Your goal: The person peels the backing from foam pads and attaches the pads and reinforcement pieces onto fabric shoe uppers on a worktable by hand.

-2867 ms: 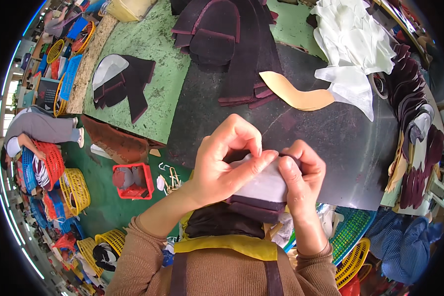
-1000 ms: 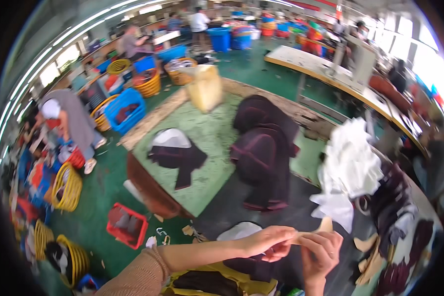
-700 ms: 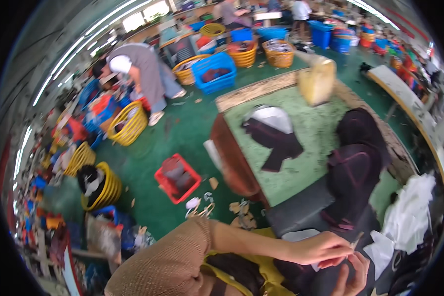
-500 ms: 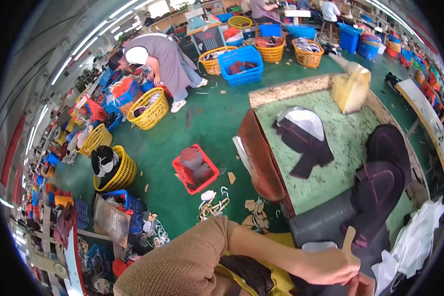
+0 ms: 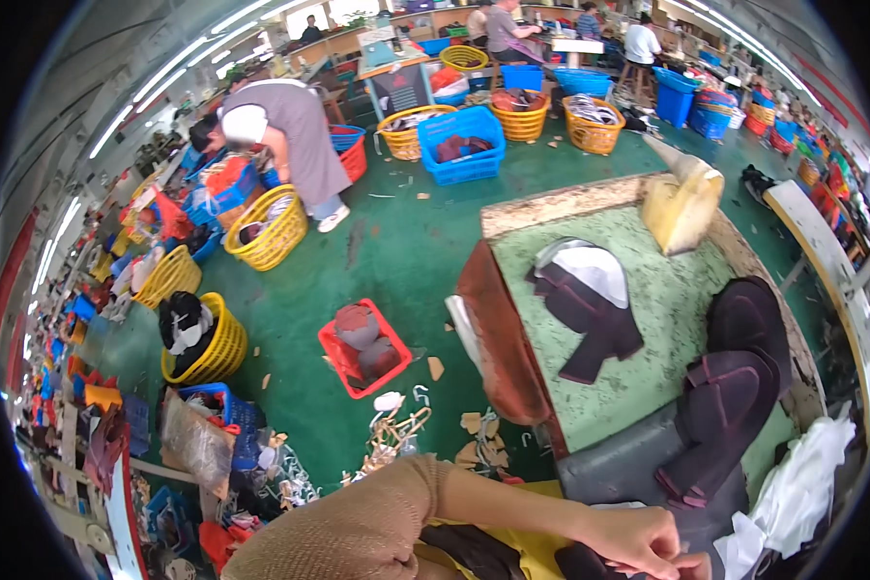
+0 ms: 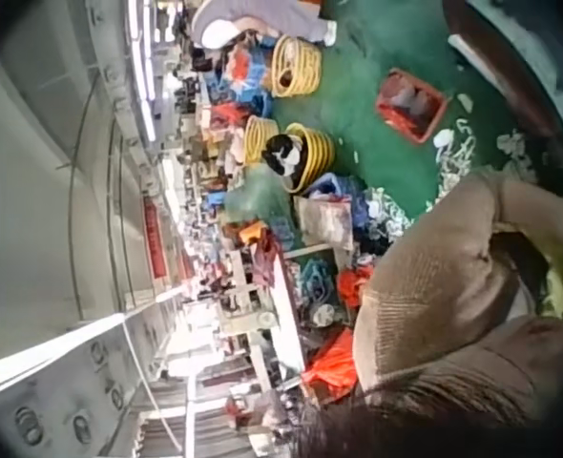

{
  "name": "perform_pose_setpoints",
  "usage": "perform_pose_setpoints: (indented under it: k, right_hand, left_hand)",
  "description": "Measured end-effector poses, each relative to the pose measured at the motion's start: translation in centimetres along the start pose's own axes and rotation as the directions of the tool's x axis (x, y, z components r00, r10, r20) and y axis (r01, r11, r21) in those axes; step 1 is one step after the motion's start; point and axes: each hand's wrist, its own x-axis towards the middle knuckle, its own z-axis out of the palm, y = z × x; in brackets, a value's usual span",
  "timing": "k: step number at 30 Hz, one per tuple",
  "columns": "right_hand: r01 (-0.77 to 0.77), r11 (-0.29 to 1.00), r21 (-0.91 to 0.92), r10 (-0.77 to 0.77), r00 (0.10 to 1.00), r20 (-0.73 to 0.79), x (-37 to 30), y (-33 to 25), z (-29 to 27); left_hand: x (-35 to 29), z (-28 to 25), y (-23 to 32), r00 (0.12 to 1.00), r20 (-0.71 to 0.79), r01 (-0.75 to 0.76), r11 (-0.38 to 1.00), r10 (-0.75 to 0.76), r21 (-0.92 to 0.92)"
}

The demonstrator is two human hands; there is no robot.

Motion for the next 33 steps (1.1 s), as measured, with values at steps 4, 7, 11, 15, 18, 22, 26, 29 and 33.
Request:
perform_pose_setpoints:
  k: [4,7,11,15,18,22,26,29,33]
  right_hand:
    - [-0.197,0.85,0.489,0.205,0.978,0.039,1.5,1.1,-1.2]
    - [-0.155,0.455,0.877,0.553,0.821,-0.142,3.8,0.1,-1.7]
    - [-0.601,0.688,0.407,0.553,0.797,0.242,2.7,7.1,-10.8]
    - [-0.224,0.849,-0.478,0.45,0.782,0.432,0.9,10.2,-10.9]
    - [0.15,0.714,-0.684,-0.233,0.972,-0.03,3.7,10.6,-10.5]
    - [0.135,0.819,-0.558,-0.168,0.986,-0.009,4.6,12.8,-11.8]
    - [-0.402,0.908,0.114,0.415,0.901,-0.126,6.3,14.4,-12.0]
    - [-0.544,0.822,0.169,0.561,0.825,-0.071,8.9,15.2,-11.8]
    - [-0.588,0.808,0.034,0.589,0.808,-0.014,12.4,16.2,-12.0]
  left_hand:
    - [3.9,-1.1,-3.5,0.959,0.153,-0.205,0.958,0.237,-0.2]
    - [2.6,-5.1,-1.8,0.99,0.135,0.093,0.871,-0.031,-0.482]
    - [5.1,-11.1,-3.6,0.939,0.224,0.321,0.899,-0.261,-0.297]
    - [9.3,-10.4,-8.0,0.921,0.034,0.376,0.859,-0.389,-0.346]
    - [11.9,-7.7,-9.6,0.914,0.19,0.405,0.768,-0.359,-0.496]
    - [13.6,-6.1,-10.1,0.908,0.291,0.418,0.682,-0.301,-0.6]
    - [13.5,-8.2,-12.4,0.953,0.124,0.295,0.745,-0.277,-0.598]
    - [14.5,-8.6,-12.5,0.958,-0.077,0.254,0.94,-0.277,-0.227]
    - [16.3,-9.8,-10.9,0.878,-0.276,0.404,0.915,-0.391,-0.012]
